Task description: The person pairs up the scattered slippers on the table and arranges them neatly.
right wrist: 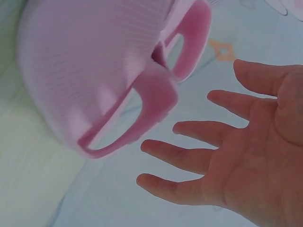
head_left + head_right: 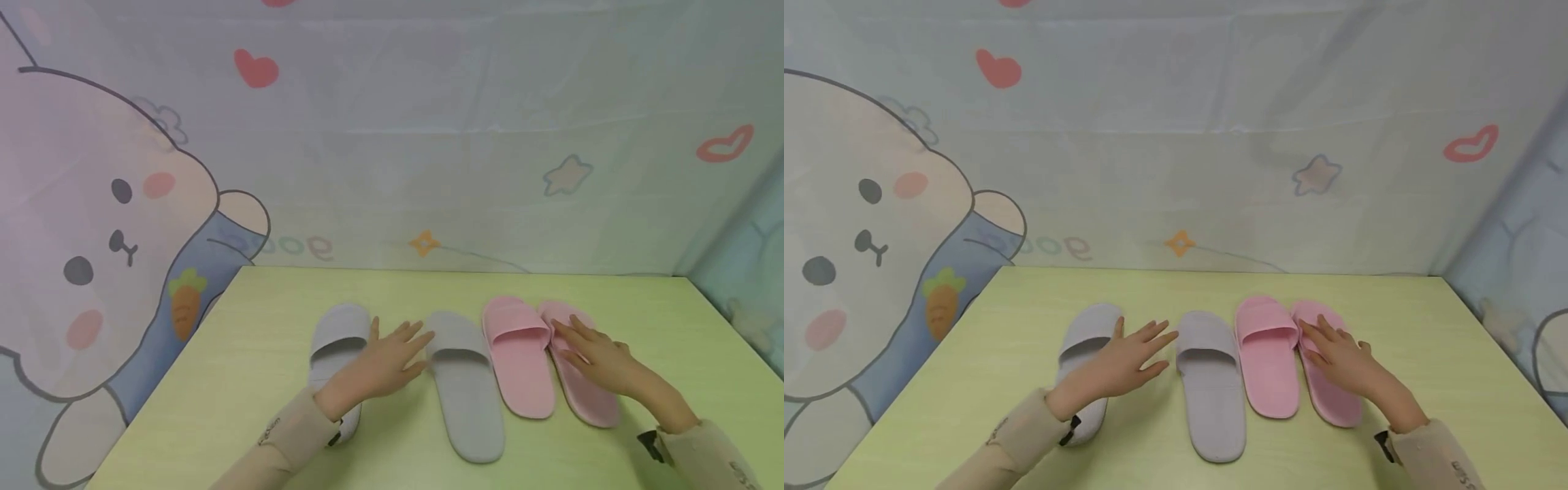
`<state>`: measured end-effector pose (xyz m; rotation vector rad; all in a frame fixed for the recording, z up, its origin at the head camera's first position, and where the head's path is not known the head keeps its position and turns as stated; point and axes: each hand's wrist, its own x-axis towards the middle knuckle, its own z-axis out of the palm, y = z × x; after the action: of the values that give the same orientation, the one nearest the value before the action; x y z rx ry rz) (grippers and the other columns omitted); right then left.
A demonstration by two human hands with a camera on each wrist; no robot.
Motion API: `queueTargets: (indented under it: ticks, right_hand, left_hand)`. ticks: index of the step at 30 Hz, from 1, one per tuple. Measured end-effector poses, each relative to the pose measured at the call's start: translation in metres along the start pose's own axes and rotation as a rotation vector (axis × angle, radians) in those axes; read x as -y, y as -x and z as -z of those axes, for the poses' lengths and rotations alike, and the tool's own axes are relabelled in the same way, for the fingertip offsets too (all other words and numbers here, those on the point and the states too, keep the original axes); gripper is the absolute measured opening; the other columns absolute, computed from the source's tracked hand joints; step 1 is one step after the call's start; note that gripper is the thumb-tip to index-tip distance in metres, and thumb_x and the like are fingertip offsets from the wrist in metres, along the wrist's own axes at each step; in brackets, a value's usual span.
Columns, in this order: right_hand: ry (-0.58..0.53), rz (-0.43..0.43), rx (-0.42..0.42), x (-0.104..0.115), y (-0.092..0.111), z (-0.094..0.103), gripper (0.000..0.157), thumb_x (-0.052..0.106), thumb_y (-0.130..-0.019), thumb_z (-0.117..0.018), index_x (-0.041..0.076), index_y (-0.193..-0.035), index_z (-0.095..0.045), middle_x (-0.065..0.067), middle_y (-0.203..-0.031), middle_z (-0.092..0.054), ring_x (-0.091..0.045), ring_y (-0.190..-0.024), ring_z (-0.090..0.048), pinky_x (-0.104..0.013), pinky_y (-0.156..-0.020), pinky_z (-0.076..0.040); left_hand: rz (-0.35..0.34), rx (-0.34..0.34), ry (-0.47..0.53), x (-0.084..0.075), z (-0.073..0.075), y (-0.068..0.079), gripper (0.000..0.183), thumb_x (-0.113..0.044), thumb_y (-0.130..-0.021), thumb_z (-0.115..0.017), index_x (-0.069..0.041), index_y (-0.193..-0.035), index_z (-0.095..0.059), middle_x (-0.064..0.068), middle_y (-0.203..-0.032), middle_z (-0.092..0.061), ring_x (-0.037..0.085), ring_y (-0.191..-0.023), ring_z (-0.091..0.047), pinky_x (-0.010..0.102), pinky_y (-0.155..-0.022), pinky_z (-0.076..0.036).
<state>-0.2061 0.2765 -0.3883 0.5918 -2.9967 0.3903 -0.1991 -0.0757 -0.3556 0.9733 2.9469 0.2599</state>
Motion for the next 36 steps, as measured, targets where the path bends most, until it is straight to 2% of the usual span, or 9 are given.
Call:
queueTargets:
  ticks: [6,11,18,24,27,32,36]
  right_hand:
    - [0.001,0.053,-0.023,0.016,-0.006,0.001,0.048,0.028,-0.093,-0.046,0.011,-0.136,-0.034,-0.03,-0.135,-0.034,-0.054,-0.113,-0.04,-0.069,-0.077,-0.032]
    - [0.016,0.091,-0.032,0.026,-0.009,0.001,0.046,0.027,-0.093,-0.047,0.011,-0.134,-0.037,-0.029,-0.136,-0.035,-0.052,-0.115,-0.04,-0.068,-0.079,-0.033]
    - [-0.024,0.161,-0.061,0.037,-0.009,0.0,0.043,0.025,-0.091,-0.049,0.011,-0.132,-0.041,-0.031,-0.134,-0.035,-0.05,-0.116,-0.04,-0.067,-0.083,-0.032]
    - [-0.074,0.184,-0.056,0.049,-0.012,-0.001,0.043,0.025,-0.092,-0.049,0.013,-0.133,-0.041,-0.027,-0.136,-0.036,-0.052,-0.122,-0.032,-0.067,-0.089,-0.029]
    - [-0.064,0.188,-0.051,0.054,-0.014,-0.004,0.044,0.026,-0.092,-0.049,0.015,-0.133,-0.04,-0.024,-0.137,-0.037,-0.049,-0.121,-0.035,-0.069,-0.089,-0.026]
    - [-0.034,0.237,-0.084,0.062,-0.02,-0.011,0.045,0.023,-0.089,-0.053,0.014,-0.132,-0.042,-0.022,-0.134,-0.042,-0.042,-0.118,-0.044,-0.065,-0.091,-0.028]
    - [-0.03,0.264,-0.095,0.067,-0.025,-0.016,0.046,0.021,-0.087,-0.056,0.012,-0.131,-0.044,-0.021,-0.133,-0.044,-0.043,-0.116,-0.045,-0.067,-0.089,-0.028]
  left_hand:
    - [0.047,-0.049,0.008,0.019,0.009,0.021,0.048,-0.031,-0.092,-0.047,-0.015,-0.136,-0.038,0.011,-0.142,-0.035,0.03,-0.131,-0.033,0.067,-0.1,-0.012]
    - [0.079,-0.069,0.03,0.029,0.012,0.031,0.047,-0.03,-0.091,-0.049,-0.013,-0.135,-0.04,0.013,-0.141,-0.037,0.031,-0.13,-0.035,0.068,-0.099,-0.012]
    - [0.115,-0.109,0.024,0.046,0.006,0.042,0.045,-0.028,-0.091,-0.051,-0.012,-0.132,-0.043,0.013,-0.138,-0.041,0.031,-0.127,-0.039,0.068,-0.098,-0.012]
    - [0.141,-0.142,0.03,0.057,0.001,0.05,0.044,-0.027,-0.09,-0.052,-0.012,-0.13,-0.046,0.015,-0.136,-0.043,0.035,-0.125,-0.04,0.069,-0.097,-0.013]
    - [0.145,-0.16,0.03,0.061,-0.001,0.054,0.043,-0.027,-0.089,-0.053,-0.012,-0.129,-0.047,0.015,-0.136,-0.043,0.039,-0.124,-0.04,0.069,-0.096,-0.016]
    - [0.139,-0.196,0.016,0.068,-0.007,0.06,0.042,-0.026,-0.089,-0.054,-0.011,-0.128,-0.049,0.017,-0.133,-0.046,0.041,-0.119,-0.044,0.069,-0.094,-0.021]
    - [0.152,-0.203,0.003,0.073,-0.012,0.063,0.041,-0.025,-0.089,-0.054,-0.011,-0.127,-0.05,0.017,-0.132,-0.047,0.041,-0.117,-0.046,0.069,-0.093,-0.022]
